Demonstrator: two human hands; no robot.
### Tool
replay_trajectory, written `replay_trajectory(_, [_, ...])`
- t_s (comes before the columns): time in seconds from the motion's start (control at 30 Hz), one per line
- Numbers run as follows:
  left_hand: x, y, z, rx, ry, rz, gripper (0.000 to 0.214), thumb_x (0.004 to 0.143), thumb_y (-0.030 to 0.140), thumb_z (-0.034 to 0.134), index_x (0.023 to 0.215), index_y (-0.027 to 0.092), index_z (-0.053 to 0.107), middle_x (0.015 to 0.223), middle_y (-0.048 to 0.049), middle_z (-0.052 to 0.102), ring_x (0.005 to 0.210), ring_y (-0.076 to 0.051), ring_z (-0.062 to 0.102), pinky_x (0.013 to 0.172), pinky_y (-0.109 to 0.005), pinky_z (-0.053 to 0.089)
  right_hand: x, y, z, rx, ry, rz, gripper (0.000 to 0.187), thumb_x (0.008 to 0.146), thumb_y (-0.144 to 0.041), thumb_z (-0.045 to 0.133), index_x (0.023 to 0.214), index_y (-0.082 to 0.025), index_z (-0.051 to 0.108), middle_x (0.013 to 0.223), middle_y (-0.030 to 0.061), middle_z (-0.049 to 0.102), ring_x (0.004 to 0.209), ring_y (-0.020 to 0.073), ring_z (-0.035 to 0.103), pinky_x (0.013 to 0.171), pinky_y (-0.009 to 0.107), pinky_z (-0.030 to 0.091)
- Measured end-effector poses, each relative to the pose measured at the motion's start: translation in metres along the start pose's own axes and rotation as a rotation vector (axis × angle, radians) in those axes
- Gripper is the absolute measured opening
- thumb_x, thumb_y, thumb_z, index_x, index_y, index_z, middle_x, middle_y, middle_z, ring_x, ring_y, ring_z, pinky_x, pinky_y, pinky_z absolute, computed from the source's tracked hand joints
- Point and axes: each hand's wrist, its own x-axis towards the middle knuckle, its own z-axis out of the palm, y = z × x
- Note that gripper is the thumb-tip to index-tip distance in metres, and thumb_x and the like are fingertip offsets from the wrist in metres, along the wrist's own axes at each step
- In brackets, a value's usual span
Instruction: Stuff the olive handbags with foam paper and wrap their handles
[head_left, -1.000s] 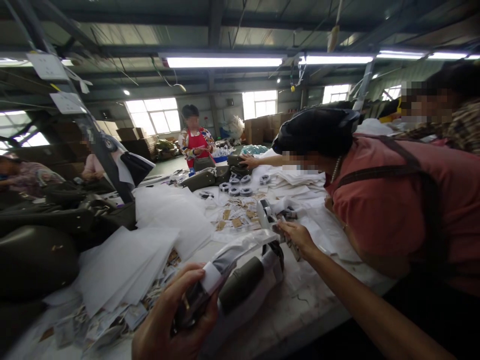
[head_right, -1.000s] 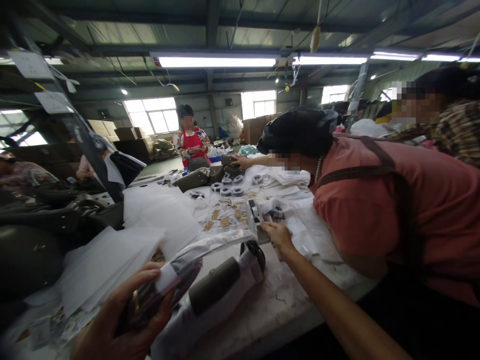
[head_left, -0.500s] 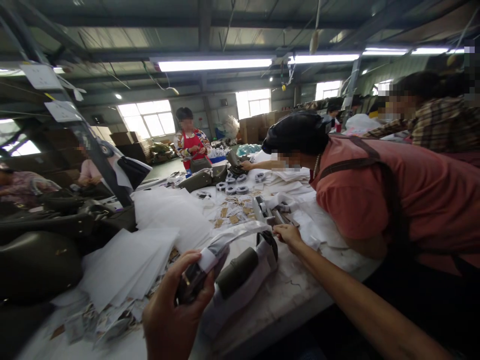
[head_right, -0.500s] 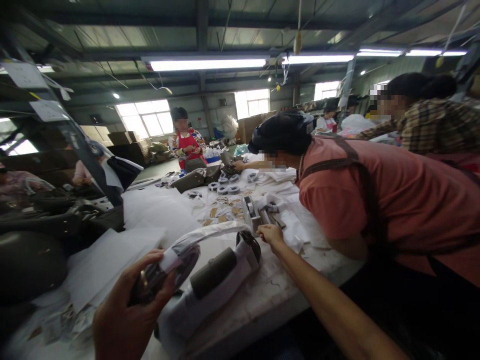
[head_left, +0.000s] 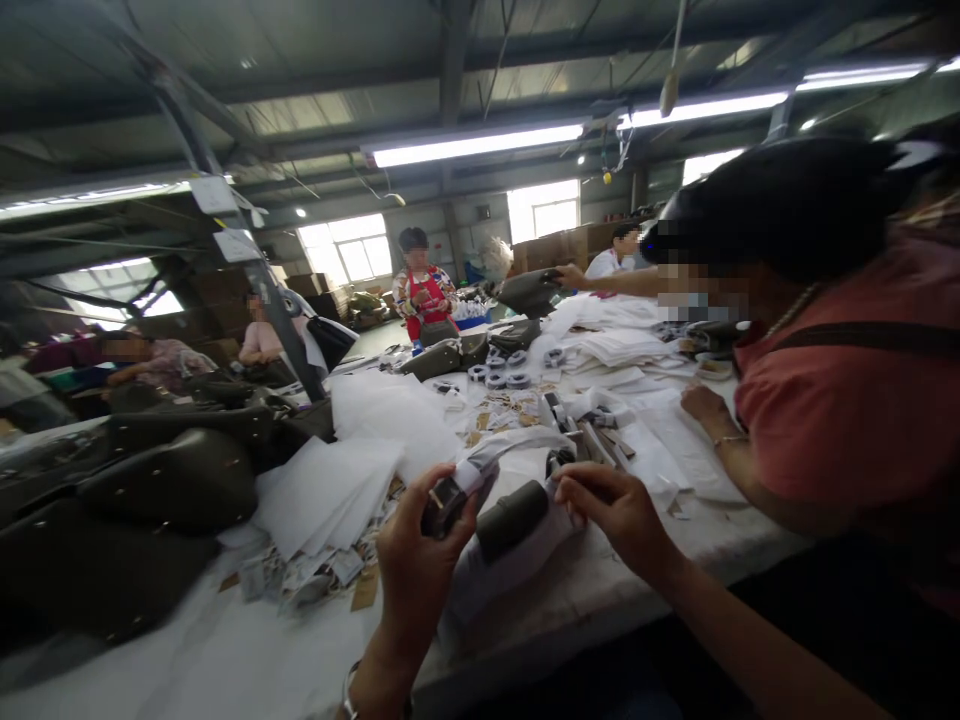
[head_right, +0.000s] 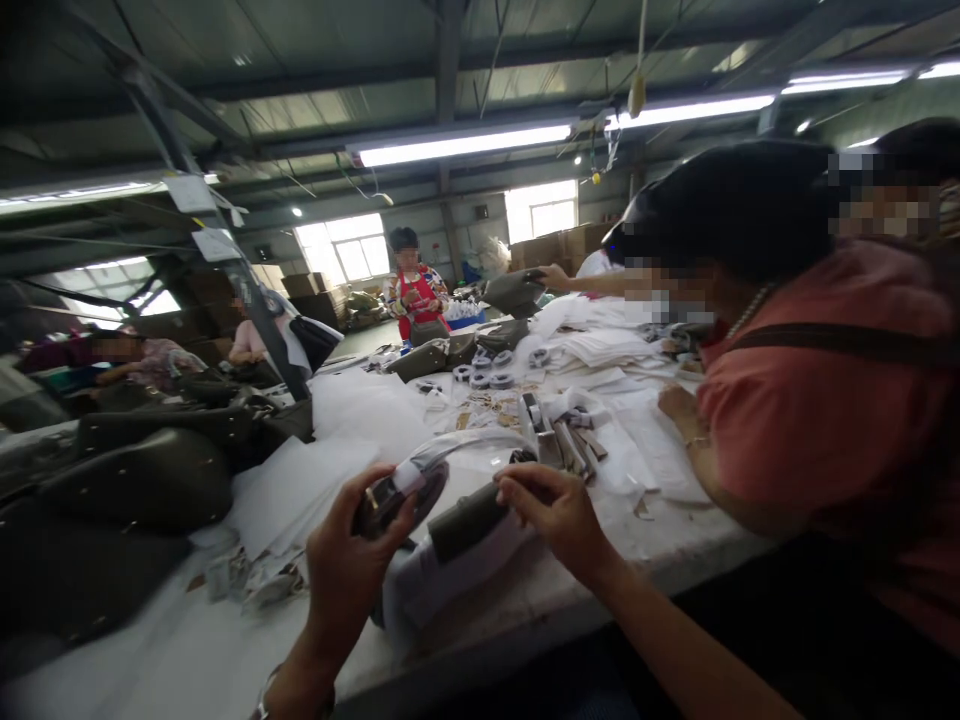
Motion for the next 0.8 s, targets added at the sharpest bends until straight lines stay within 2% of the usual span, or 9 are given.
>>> replay_trajectory(0.1, [-0.002, 0.003, 0.0, -0.042, -0.021, -0.052, 0.03, 0.082, 0.03, 0.071, 0.111, 0.025, 0.064, 0.095, 0.0004, 0.074, 0.073, -0.014, 0.07, 0.068, -0.023, 0.057, -0.006, -0.023, 0.031, 0.099, -0.2, -0.019, 0.029, 0.081, -0.046, 0.075, 0.089, -0.018, 0.076, 0.067, 0.0032, 0.068, 0.052, 0.0135, 0.057, 0.05, 0.026, 0.046])
replay_trajectory(0.17, [-0.002, 0.004, -0.001, -0.059, -0.033, -0.073, 0.031, 0.082, 0.03, 0.072, 0.111, 0.024, 0.064, 0.092, 0.0012, 0.073, 0.071, -0.014, 0.069, 0.067, -0.023, 0.057, -0.005, -0.027, 0.05, 0.147, -0.261, 0.003, 0.031, 0.081, -0.047, 0.075, 0.088, -0.017, 0.076, 0.067, 0.0029, 0.067, 0.052, 0.0128, 0.057, 0.051, 0.025, 0.046])
replay_trajectory(0.33, [-0.005, 0.004, -0.002, -0.079, -0.046, -0.062, 0.032, 0.082, 0.031, 0.073, 0.112, 0.025, 0.063, 0.097, 0.0001, 0.073, 0.073, -0.014, 0.07, 0.07, -0.025, 0.059, 0.002, -0.017, 0.078, 0.182, -0.206, 0.096, 0.039, 0.081, -0.053, 0.072, 0.072, -0.015, 0.07, 0.055, -0.0015, 0.058, 0.047, 0.0083, 0.047, 0.047, 0.022, 0.036])
replay_trajectory(0.57, [-0.007, -0.004, -0.003, -0.058, -0.075, 0.011, 0.033, 0.085, 0.03, 0.07, 0.117, 0.025, 0.063, 0.104, -0.0018, 0.073, 0.082, -0.017, 0.071, 0.079, -0.03, 0.06, -0.001, -0.018, 0.085, 0.187, -0.198, 0.164, 0.046, 0.08, -0.058, 0.071, 0.065, -0.016, 0.063, 0.052, -0.0033, 0.053, 0.045, 0.0085, 0.044, 0.046, 0.023, 0.033])
replay_trajectory(0.7, [-0.006, -0.001, -0.008, -0.051, -0.048, 0.014, 0.032, 0.082, 0.03, 0.072, 0.113, 0.025, 0.065, 0.099, -0.001, 0.074, 0.075, -0.016, 0.071, 0.073, -0.028, 0.06, -0.002, -0.015, 0.085, 0.205, -0.249, 0.176, 0.046, 0.081, -0.06, 0.069, 0.069, -0.016, 0.065, 0.056, -0.0026, 0.054, 0.048, 0.0092, 0.046, 0.047, 0.023, 0.034])
replay_trajectory(0.8, [-0.007, 0.002, -0.011, -0.05, -0.054, -0.006, 0.033, 0.081, 0.029, 0.073, 0.113, 0.026, 0.064, 0.095, 0.0, 0.074, 0.071, -0.015, 0.071, 0.067, -0.025, 0.058, -0.003, -0.006, 0.083, 0.258, -0.319, 0.176, 0.044, 0.081, -0.059, 0.07, 0.081, -0.015, 0.07, 0.066, -0.001, 0.059, 0.053, 0.0092, 0.049, 0.052, 0.023, 0.038])
